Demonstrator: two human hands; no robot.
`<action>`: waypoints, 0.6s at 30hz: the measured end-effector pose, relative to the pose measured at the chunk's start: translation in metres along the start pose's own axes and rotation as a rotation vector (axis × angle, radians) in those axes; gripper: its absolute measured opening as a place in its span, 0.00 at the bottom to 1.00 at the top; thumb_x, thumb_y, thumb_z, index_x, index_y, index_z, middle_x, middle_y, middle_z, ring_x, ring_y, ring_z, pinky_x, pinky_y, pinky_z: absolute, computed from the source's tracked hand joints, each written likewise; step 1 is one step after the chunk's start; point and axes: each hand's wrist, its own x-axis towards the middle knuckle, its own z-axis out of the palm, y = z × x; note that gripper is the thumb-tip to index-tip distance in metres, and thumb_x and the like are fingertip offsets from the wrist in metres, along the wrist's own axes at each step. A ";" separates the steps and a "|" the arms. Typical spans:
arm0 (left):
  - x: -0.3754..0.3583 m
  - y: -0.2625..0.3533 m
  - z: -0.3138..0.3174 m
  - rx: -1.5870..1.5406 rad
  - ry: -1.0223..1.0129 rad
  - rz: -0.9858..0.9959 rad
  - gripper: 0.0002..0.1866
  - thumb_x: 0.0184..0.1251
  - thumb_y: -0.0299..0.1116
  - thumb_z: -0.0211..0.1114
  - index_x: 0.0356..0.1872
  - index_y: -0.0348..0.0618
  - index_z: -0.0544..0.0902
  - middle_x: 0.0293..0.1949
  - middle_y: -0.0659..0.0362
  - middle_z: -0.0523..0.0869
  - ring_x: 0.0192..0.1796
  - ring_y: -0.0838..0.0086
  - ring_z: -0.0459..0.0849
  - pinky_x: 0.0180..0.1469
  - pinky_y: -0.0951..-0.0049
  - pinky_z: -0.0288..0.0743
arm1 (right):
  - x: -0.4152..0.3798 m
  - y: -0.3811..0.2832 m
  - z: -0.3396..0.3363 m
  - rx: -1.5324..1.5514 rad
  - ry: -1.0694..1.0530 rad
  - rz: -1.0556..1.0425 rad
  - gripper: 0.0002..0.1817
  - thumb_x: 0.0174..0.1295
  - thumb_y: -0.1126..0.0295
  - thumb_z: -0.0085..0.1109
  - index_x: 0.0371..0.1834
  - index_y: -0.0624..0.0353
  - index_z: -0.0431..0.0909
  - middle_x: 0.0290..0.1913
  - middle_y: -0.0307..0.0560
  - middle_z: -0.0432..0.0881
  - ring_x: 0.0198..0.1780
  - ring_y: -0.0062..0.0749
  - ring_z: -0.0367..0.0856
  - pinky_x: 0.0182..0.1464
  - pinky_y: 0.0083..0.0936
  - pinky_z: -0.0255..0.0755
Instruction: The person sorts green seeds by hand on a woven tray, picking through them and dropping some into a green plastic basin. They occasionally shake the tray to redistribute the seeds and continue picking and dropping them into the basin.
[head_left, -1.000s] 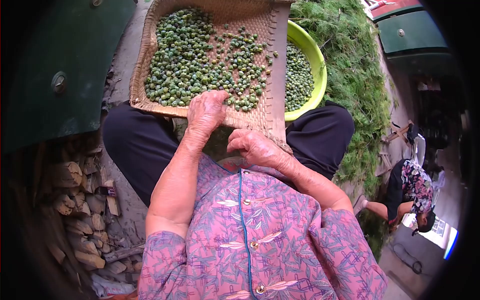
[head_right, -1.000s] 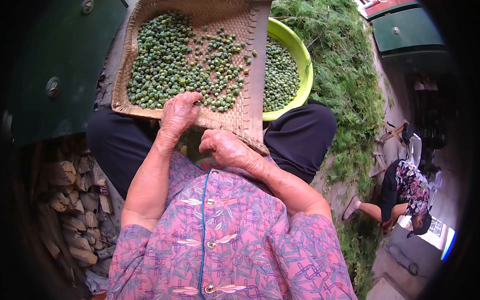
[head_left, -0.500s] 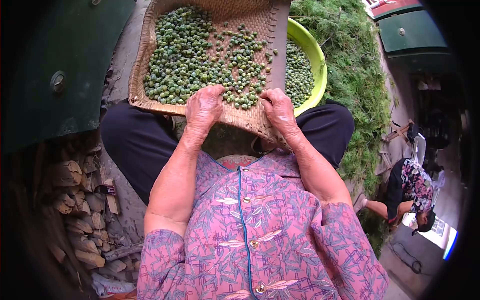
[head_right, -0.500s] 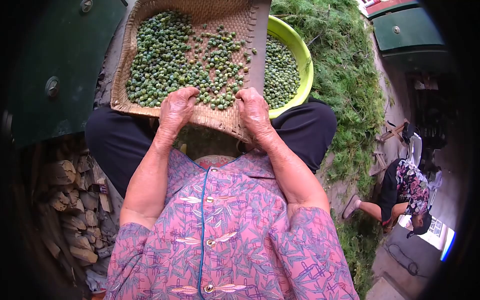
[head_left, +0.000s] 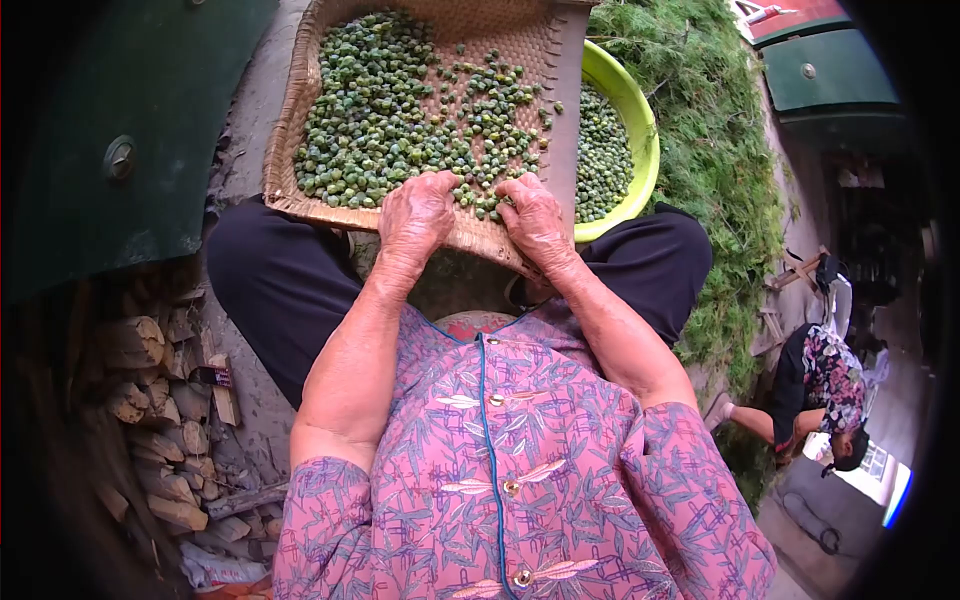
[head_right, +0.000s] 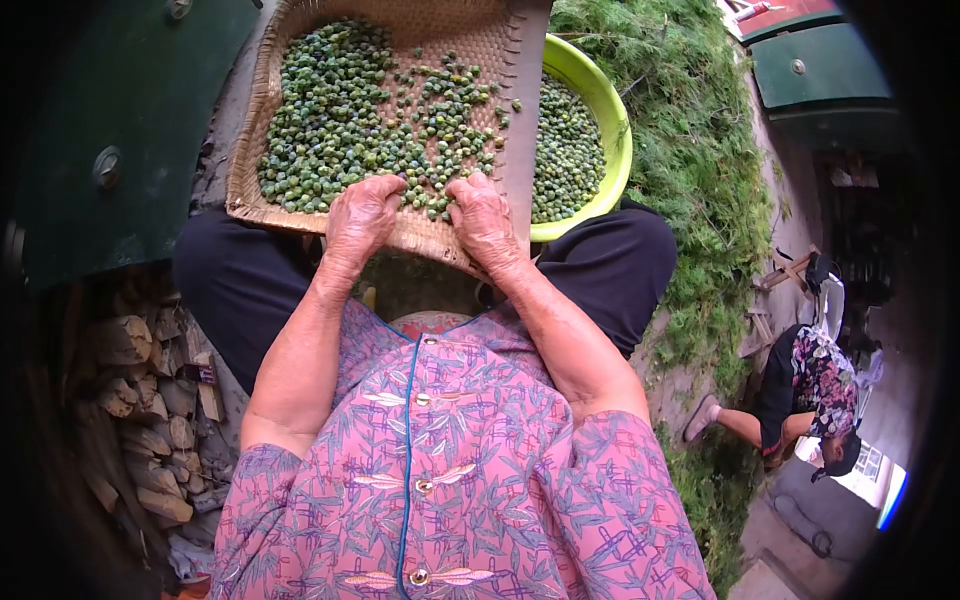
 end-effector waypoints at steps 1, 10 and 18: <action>0.000 -0.002 0.003 -0.006 0.017 0.020 0.10 0.62 0.35 0.57 0.40 0.49 0.83 0.38 0.53 0.85 0.42 0.56 0.83 0.46 0.59 0.75 | 0.001 0.001 0.003 -0.006 0.002 0.001 0.06 0.54 0.74 0.60 0.36 0.56 0.78 0.33 0.49 0.75 0.38 0.47 0.77 0.40 0.36 0.71; -0.001 0.000 0.001 -0.041 0.036 0.051 0.10 0.61 0.35 0.59 0.40 0.48 0.83 0.38 0.54 0.85 0.42 0.56 0.83 0.46 0.59 0.75 | 0.009 -0.009 -0.009 0.363 0.013 0.206 0.04 0.54 0.73 0.58 0.31 0.59 0.80 0.32 0.52 0.78 0.38 0.46 0.78 0.41 0.36 0.72; 0.000 -0.002 0.005 -0.068 0.108 0.014 0.09 0.62 0.31 0.58 0.41 0.47 0.83 0.39 0.53 0.85 0.43 0.57 0.83 0.45 0.61 0.76 | 0.006 -0.003 -0.007 -0.015 -0.073 -0.003 0.05 0.53 0.74 0.57 0.31 0.55 0.81 0.33 0.48 0.74 0.43 0.45 0.75 0.45 0.38 0.70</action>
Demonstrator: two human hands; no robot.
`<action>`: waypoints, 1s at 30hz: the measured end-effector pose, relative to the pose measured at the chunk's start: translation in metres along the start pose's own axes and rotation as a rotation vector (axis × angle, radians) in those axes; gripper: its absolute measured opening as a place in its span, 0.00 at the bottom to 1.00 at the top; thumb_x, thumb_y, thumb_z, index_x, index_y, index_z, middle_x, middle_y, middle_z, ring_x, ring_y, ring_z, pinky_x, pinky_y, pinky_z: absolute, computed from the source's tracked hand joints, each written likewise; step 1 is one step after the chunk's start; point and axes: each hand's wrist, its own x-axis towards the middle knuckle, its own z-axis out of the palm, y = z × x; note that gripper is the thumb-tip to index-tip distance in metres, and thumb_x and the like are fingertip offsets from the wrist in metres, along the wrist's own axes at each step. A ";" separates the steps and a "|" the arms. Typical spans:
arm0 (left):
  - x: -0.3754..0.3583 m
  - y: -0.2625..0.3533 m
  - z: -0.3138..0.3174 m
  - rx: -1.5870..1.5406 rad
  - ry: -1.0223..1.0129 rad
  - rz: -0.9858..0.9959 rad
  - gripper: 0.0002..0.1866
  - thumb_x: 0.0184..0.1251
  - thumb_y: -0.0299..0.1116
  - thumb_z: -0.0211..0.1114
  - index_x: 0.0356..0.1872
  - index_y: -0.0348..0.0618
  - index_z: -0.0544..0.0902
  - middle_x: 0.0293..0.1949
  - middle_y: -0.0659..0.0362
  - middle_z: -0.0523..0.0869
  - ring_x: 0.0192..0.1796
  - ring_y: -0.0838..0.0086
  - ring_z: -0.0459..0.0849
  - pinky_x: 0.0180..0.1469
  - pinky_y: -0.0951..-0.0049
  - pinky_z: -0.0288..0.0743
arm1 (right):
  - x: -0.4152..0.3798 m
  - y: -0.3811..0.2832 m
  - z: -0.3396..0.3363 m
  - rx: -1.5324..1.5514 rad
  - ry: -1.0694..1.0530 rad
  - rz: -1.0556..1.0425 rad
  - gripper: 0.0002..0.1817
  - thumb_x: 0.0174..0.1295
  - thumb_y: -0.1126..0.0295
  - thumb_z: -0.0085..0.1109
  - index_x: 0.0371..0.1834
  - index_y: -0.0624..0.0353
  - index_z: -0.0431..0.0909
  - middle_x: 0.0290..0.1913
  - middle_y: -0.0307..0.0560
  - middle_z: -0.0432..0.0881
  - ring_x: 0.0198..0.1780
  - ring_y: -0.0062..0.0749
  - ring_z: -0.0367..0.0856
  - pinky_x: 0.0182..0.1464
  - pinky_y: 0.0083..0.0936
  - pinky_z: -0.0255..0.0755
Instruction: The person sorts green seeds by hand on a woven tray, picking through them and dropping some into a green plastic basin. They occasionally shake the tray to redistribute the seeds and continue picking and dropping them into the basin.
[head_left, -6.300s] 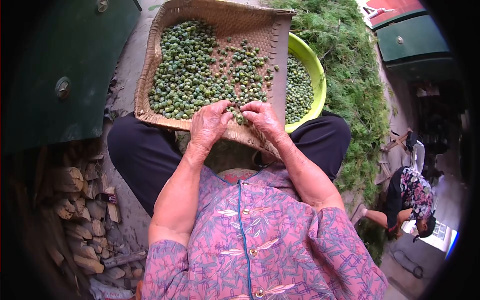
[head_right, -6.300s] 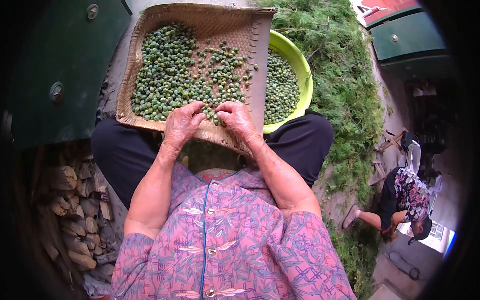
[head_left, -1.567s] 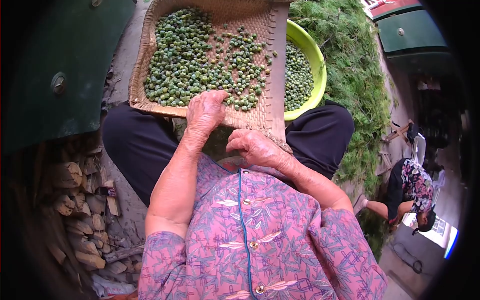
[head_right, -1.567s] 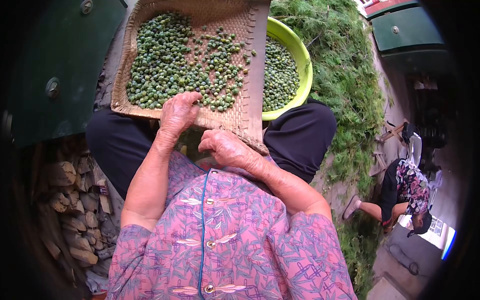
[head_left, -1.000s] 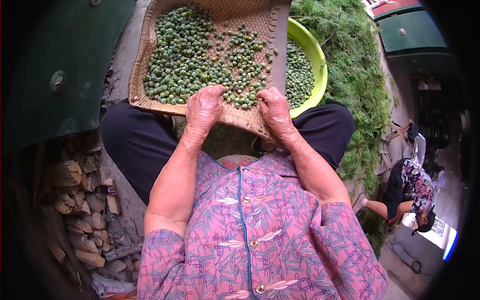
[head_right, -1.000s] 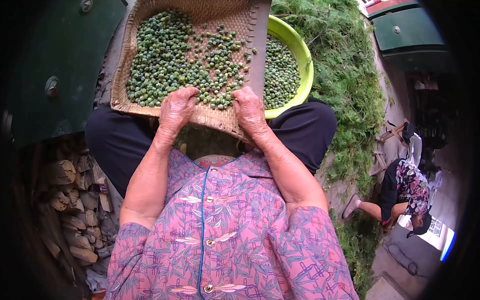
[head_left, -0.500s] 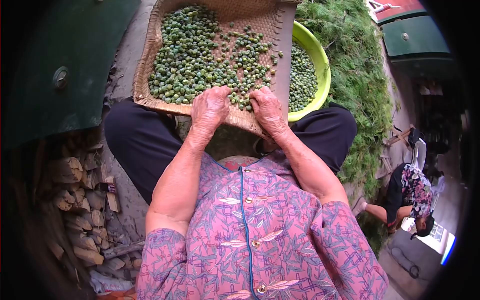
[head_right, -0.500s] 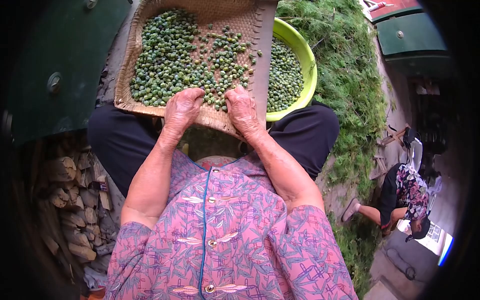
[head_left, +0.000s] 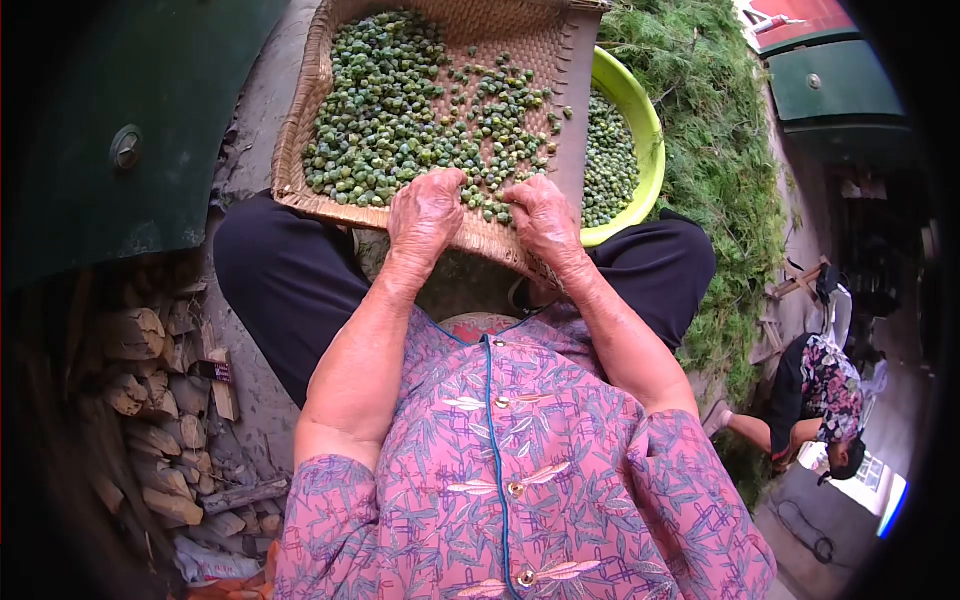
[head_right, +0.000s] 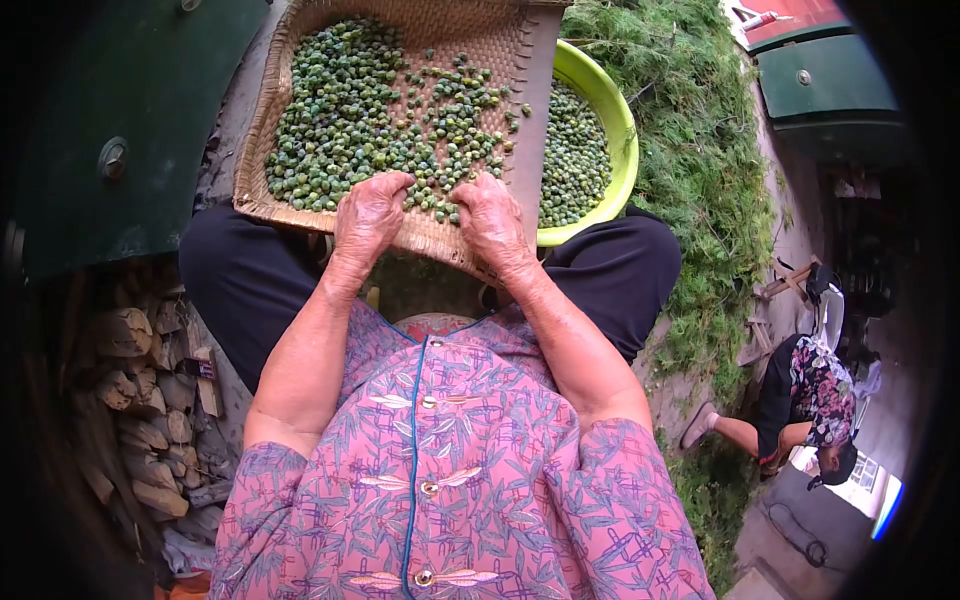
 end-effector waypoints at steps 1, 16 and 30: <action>0.000 0.000 0.000 -0.001 0.008 0.000 0.09 0.62 0.31 0.59 0.40 0.47 0.84 0.38 0.53 0.85 0.43 0.57 0.83 0.45 0.61 0.76 | 0.003 -0.002 0.005 0.014 0.015 -0.015 0.04 0.52 0.74 0.57 0.30 0.55 0.81 0.33 0.48 0.74 0.43 0.45 0.75 0.45 0.38 0.70; 0.012 -0.005 -0.011 -0.734 0.073 -0.198 0.10 0.62 0.25 0.58 0.42 0.40 0.83 0.35 0.56 0.87 0.34 0.72 0.84 0.39 0.74 0.77 | 0.047 0.000 0.031 -0.342 -0.112 -0.251 0.05 0.45 0.74 0.55 0.22 0.57 0.81 0.29 0.52 0.77 0.38 0.45 0.78 0.40 0.39 0.73; 0.073 -0.017 -0.137 -1.364 0.204 -0.325 0.10 0.67 0.26 0.57 0.48 0.39 0.78 0.39 0.59 0.85 0.36 0.79 0.83 0.40 0.78 0.80 | 0.009 -0.011 -0.022 0.682 -0.167 0.397 0.06 0.61 0.70 0.57 0.33 0.61 0.77 0.26 0.33 0.76 0.26 0.14 0.72 0.30 0.15 0.68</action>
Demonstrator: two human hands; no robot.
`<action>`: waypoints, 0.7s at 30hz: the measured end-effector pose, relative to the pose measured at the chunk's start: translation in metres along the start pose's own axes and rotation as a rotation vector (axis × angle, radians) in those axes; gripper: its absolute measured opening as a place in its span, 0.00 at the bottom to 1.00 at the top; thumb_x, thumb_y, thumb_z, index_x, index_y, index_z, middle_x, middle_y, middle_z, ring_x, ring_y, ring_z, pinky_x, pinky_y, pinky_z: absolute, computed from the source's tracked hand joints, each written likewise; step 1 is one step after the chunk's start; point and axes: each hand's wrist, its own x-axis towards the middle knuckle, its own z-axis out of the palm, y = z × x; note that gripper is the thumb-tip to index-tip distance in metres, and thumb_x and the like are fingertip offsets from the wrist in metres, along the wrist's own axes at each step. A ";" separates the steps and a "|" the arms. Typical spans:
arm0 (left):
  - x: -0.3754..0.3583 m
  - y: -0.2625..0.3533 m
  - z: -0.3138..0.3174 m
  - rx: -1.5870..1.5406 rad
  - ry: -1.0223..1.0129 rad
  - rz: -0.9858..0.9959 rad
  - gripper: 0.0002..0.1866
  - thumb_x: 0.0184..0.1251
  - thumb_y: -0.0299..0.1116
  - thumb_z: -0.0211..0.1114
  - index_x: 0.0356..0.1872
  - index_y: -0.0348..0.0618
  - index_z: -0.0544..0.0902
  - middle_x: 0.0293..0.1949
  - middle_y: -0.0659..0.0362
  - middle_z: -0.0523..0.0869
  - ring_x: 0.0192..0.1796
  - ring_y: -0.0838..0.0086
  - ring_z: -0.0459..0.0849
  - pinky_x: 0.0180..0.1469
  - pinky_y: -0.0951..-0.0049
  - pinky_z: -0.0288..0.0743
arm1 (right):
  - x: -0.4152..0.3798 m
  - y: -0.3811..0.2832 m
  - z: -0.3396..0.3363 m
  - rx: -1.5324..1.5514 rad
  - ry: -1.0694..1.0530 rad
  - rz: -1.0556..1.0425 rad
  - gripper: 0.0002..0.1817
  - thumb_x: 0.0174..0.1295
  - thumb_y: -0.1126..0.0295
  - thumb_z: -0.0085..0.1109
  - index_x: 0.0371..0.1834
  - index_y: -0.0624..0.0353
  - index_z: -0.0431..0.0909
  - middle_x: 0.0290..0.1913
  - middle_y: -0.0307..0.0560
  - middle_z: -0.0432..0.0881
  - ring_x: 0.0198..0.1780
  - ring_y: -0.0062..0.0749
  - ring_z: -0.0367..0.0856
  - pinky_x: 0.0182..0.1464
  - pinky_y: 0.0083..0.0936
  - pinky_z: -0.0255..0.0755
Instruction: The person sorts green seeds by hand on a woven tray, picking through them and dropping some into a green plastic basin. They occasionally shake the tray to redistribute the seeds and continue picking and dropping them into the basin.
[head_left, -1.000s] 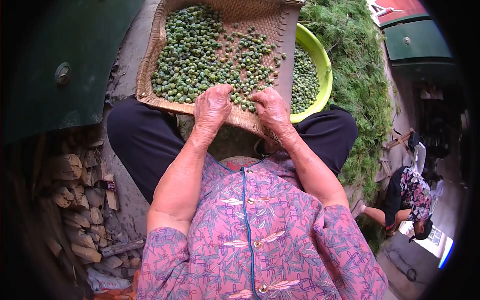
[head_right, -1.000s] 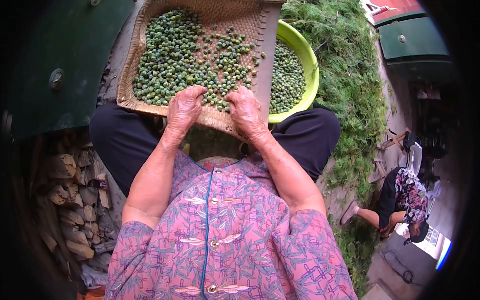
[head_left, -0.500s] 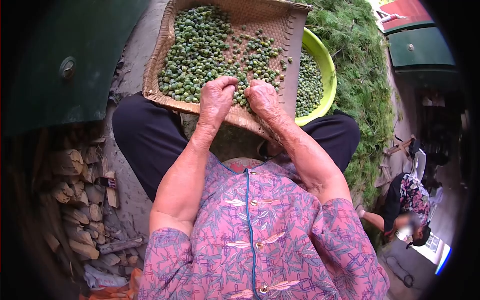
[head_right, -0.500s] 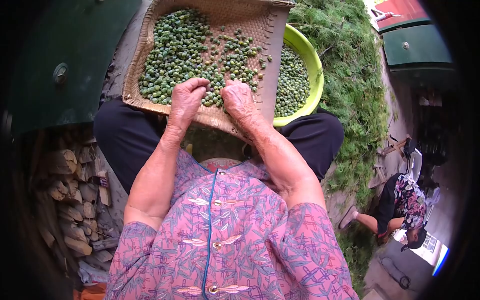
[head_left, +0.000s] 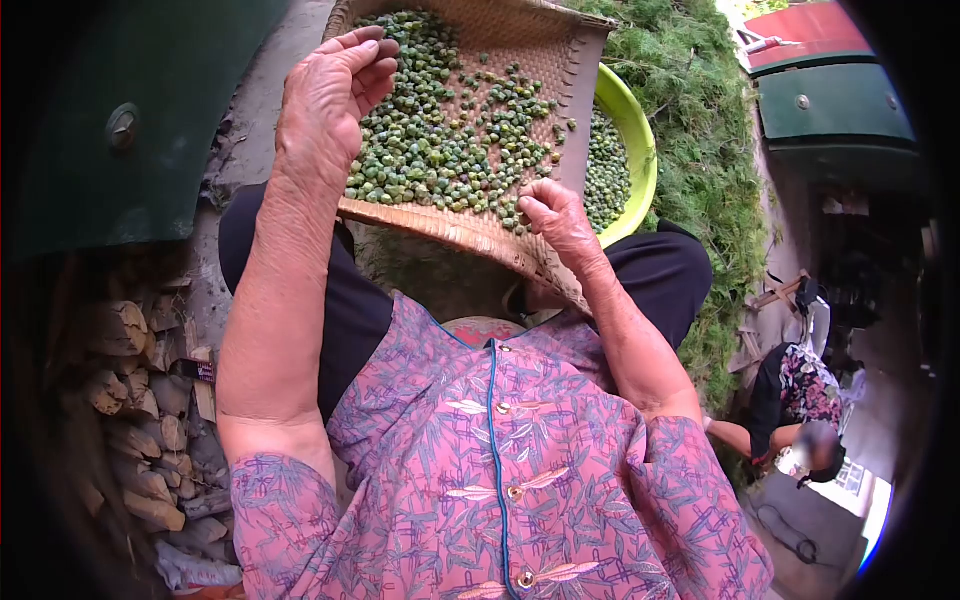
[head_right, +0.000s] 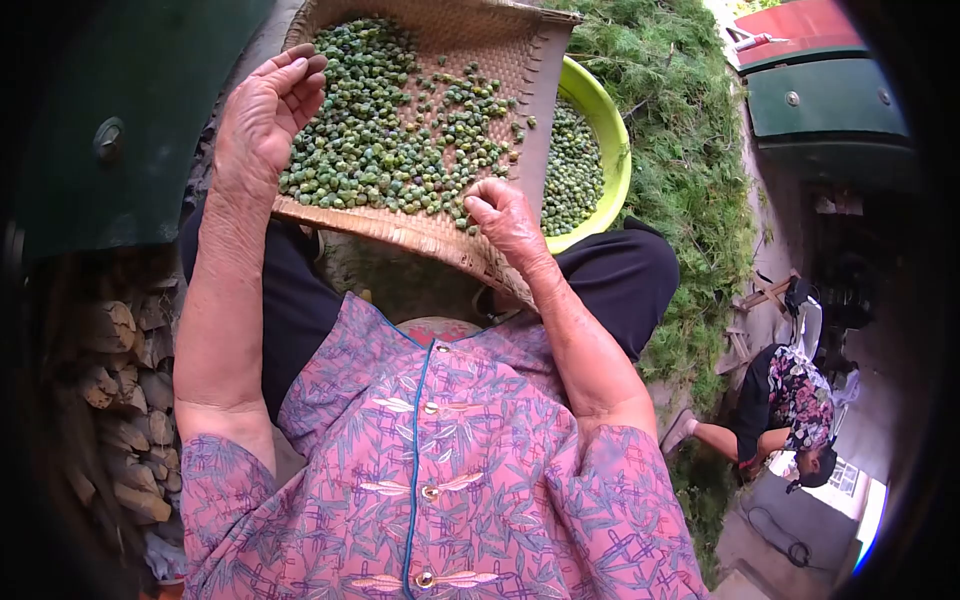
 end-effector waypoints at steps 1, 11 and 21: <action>0.006 0.000 -0.002 -0.006 -0.025 -0.018 0.10 0.67 0.27 0.57 0.48 0.40 0.78 0.38 0.59 0.85 0.36 0.79 0.83 0.40 0.78 0.80 | -0.008 -0.005 0.000 -0.006 0.007 -0.001 0.06 0.61 0.70 0.57 0.33 0.61 0.77 0.26 0.33 0.76 0.26 0.14 0.72 0.30 0.15 0.68; 0.046 -0.004 0.021 0.033 -0.045 -0.103 0.11 0.67 0.26 0.58 0.49 0.41 0.78 0.38 0.59 0.86 0.35 0.79 0.83 0.40 0.78 0.79 | -0.064 -0.044 0.021 -0.383 -0.549 -0.445 0.07 0.55 0.80 0.59 0.37 0.61 0.80 0.36 0.46 0.79 0.41 0.38 0.80 0.45 0.28 0.73; 0.066 -0.011 0.030 0.145 -0.040 -0.167 0.11 0.67 0.27 0.57 0.49 0.39 0.78 0.39 0.59 0.85 0.35 0.81 0.83 0.40 0.79 0.80 | 0.062 -0.012 -0.004 -0.825 0.187 -0.559 0.19 0.57 0.73 0.57 0.53 0.59 0.73 0.54 0.54 0.75 0.57 0.50 0.71 0.60 0.38 0.64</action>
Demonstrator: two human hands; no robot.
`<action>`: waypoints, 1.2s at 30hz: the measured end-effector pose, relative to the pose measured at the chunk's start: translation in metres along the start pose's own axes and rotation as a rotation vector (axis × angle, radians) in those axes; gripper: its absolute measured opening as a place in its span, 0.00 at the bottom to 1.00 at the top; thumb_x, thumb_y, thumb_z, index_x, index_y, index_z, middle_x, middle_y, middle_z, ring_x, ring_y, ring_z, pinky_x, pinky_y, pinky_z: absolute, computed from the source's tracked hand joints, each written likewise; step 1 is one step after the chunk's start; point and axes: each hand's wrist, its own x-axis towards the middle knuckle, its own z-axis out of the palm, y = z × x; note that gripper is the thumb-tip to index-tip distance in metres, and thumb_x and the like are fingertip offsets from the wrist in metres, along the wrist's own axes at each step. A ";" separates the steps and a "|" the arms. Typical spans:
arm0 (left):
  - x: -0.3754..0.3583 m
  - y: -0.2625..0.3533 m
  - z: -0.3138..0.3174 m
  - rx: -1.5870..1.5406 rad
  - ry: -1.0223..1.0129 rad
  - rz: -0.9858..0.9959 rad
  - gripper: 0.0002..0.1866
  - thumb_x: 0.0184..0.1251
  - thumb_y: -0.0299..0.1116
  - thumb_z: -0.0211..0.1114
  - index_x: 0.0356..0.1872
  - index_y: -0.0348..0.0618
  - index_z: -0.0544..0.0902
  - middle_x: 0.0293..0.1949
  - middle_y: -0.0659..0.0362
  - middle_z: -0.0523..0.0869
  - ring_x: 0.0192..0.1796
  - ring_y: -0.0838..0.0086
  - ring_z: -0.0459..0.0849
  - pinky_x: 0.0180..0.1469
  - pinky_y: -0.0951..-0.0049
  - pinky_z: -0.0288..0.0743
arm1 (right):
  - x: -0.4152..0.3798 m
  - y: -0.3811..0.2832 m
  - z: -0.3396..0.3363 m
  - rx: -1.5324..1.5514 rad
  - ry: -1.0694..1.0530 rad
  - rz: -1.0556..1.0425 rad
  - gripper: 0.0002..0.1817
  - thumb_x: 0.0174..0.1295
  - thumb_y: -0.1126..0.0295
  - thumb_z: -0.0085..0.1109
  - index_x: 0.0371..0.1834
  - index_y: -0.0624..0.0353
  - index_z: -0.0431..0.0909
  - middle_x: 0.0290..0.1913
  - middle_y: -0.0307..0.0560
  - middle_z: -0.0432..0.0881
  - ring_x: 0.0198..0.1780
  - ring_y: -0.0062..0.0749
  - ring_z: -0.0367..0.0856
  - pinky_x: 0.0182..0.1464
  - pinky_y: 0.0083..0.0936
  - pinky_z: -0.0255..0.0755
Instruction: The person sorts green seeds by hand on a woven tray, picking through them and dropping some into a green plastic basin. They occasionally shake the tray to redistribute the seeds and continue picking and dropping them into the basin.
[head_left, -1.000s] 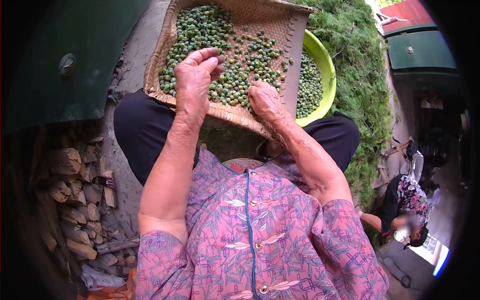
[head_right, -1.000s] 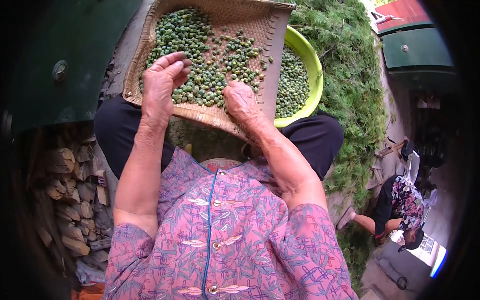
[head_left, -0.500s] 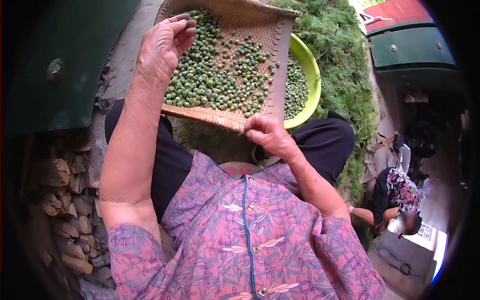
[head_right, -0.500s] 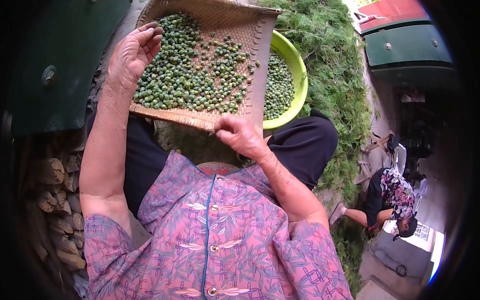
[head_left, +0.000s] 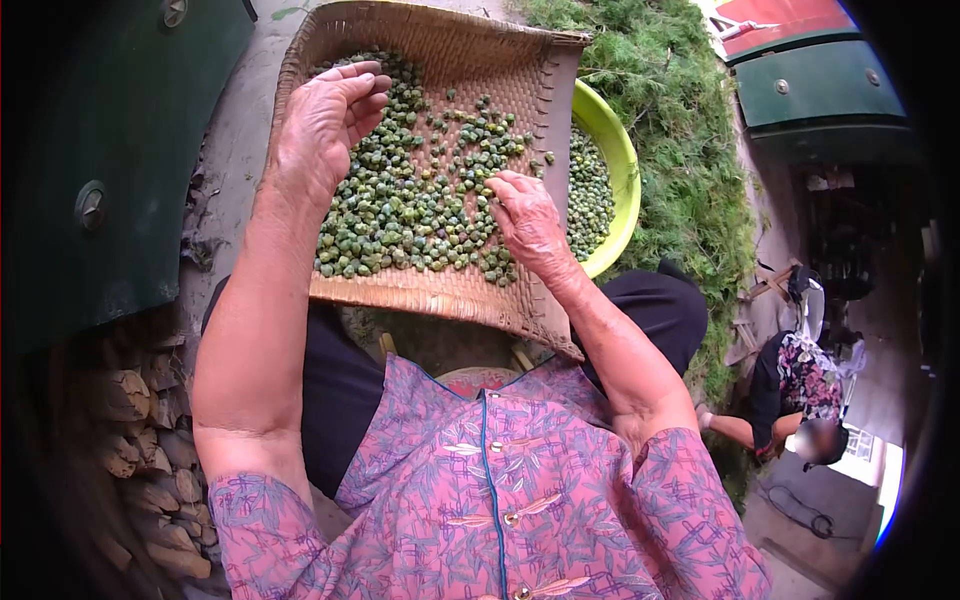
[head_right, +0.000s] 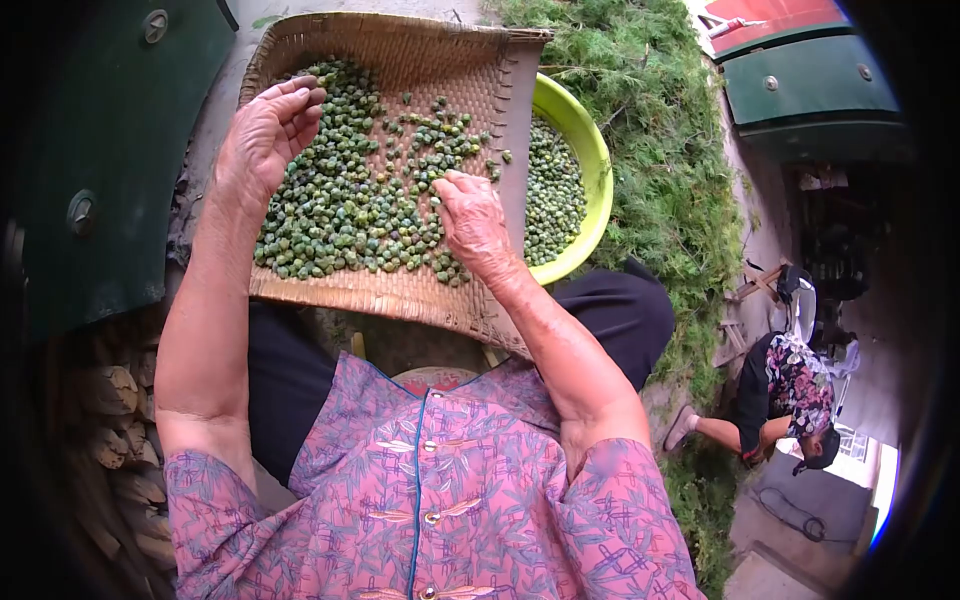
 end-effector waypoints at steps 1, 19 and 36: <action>-0.001 0.001 0.002 0.008 -0.028 0.007 0.11 0.67 0.27 0.57 0.49 0.40 0.79 0.39 0.59 0.85 0.35 0.81 0.83 0.40 0.79 0.80 | 0.009 0.005 0.011 -0.073 0.009 -0.018 0.21 0.57 0.71 0.57 0.56 0.59 0.71 0.58 0.54 0.72 0.61 0.51 0.68 0.62 0.38 0.62; -0.004 0.017 -0.003 -0.079 -0.044 -0.023 0.13 0.66 0.27 0.59 0.50 0.38 0.78 0.40 0.59 0.85 0.35 0.81 0.82 0.40 0.80 0.78 | 0.032 0.023 0.023 0.013 0.252 0.132 0.10 0.53 0.72 0.61 0.39 0.56 0.81 0.42 0.46 0.78 0.46 0.43 0.74 0.49 0.36 0.66; -0.004 0.018 -0.002 -0.093 -0.054 -0.050 0.12 0.65 0.27 0.60 0.49 0.39 0.78 0.39 0.60 0.85 0.35 0.82 0.82 0.39 0.80 0.78 | 0.068 0.059 0.029 -0.151 0.247 0.299 0.06 0.51 0.69 0.63 0.31 0.56 0.83 0.32 0.47 0.78 0.40 0.42 0.76 0.45 0.35 0.70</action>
